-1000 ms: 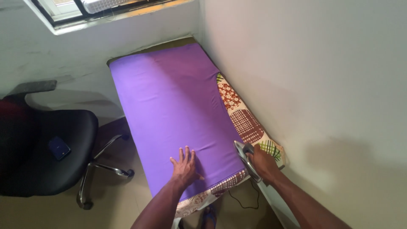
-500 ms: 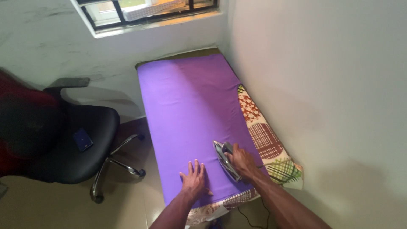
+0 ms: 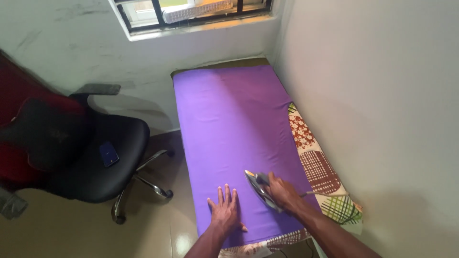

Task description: Iron a piece of purple fabric on a makeshift ironing surface.

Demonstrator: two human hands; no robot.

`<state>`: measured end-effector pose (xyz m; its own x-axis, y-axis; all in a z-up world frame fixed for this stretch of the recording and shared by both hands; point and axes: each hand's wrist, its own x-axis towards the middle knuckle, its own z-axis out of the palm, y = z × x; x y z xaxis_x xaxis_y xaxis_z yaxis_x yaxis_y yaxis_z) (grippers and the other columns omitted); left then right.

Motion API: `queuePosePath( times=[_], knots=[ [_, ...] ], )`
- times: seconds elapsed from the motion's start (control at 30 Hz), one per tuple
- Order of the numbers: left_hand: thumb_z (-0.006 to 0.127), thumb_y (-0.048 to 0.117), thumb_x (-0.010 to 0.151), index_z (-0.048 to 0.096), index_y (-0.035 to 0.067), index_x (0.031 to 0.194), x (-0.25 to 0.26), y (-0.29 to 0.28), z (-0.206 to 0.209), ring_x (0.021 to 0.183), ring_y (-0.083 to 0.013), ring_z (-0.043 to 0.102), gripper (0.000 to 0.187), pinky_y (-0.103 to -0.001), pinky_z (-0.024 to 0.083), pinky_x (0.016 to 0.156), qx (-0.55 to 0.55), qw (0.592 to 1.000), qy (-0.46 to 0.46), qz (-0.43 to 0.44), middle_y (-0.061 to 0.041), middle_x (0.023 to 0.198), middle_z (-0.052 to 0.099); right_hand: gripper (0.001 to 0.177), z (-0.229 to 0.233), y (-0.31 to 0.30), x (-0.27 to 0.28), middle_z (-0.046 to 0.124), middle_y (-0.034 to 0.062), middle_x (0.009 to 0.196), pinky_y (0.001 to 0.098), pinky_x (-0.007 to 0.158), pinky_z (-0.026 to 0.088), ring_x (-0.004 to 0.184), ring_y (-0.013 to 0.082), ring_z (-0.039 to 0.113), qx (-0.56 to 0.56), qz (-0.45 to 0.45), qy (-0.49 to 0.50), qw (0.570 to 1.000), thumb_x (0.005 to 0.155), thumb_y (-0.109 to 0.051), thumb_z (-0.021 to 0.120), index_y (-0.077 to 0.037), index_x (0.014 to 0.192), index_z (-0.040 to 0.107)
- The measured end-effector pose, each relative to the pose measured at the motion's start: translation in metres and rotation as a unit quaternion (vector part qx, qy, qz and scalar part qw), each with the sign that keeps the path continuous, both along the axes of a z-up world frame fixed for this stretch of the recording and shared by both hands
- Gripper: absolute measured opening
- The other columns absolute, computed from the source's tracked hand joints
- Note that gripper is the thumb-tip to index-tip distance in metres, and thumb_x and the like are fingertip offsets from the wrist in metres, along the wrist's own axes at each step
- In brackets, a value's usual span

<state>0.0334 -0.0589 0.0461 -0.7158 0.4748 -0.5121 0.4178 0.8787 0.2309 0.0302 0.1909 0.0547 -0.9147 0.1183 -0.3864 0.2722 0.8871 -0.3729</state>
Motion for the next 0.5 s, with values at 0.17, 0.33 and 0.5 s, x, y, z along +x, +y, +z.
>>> queuePosePath(
  times=[0.17, 0.33, 0.5],
  knots=[
    [0.094, 0.067, 0.055, 0.001, 0.008, 0.165, -0.005, 0.0, 0.0, 0.157, -0.0471, -0.011, 0.155, -0.084, 0.011, 0.112, 0.005, 1.0, -0.009, -0.013, -0.024, 0.171, -0.011, 0.035, 0.021, 0.008, 0.007, 0.073, 0.0224, 0.086, 0.052, 0.064, 0.06, 0.074, 0.0398, 0.075, 0.008, -0.069, -0.016, 0.997, 0.103, -0.037, 0.046, -0.006, 0.119, 0.047],
    [0.095, 0.066, 0.055, -0.001, 0.008, 0.165, -0.009, 0.007, 0.011, 0.156, -0.0499, -0.013, 0.157, -0.085, 0.012, 0.112, -0.015, 0.999, -0.02, -0.039, -0.024, 0.171, -0.013, 0.043, 0.0, 0.017, 0.016, 0.071, 0.0243, 0.083, 0.0528, 0.066, 0.056, 0.074, 0.0403, 0.069, 0.08, -0.086, 0.062, 0.991, 0.103, -0.043, 0.054, -0.002, 0.114, 0.049],
    [0.093, 0.069, 0.057, -0.003, 0.007, 0.165, -0.012, 0.006, 0.004, 0.155, -0.0514, -0.014, 0.157, -0.088, 0.013, 0.109, -0.018, 0.999, -0.016, -0.047, -0.026, 0.17, -0.015, 0.054, -0.041, 0.03, 0.054, 0.079, 0.0154, 0.077, 0.0395, 0.066, 0.057, 0.064, 0.0281, 0.076, -0.17, -0.09, -0.045, 0.98, 0.117, -0.041, 0.024, -0.015, 0.113, 0.071]
  ],
)
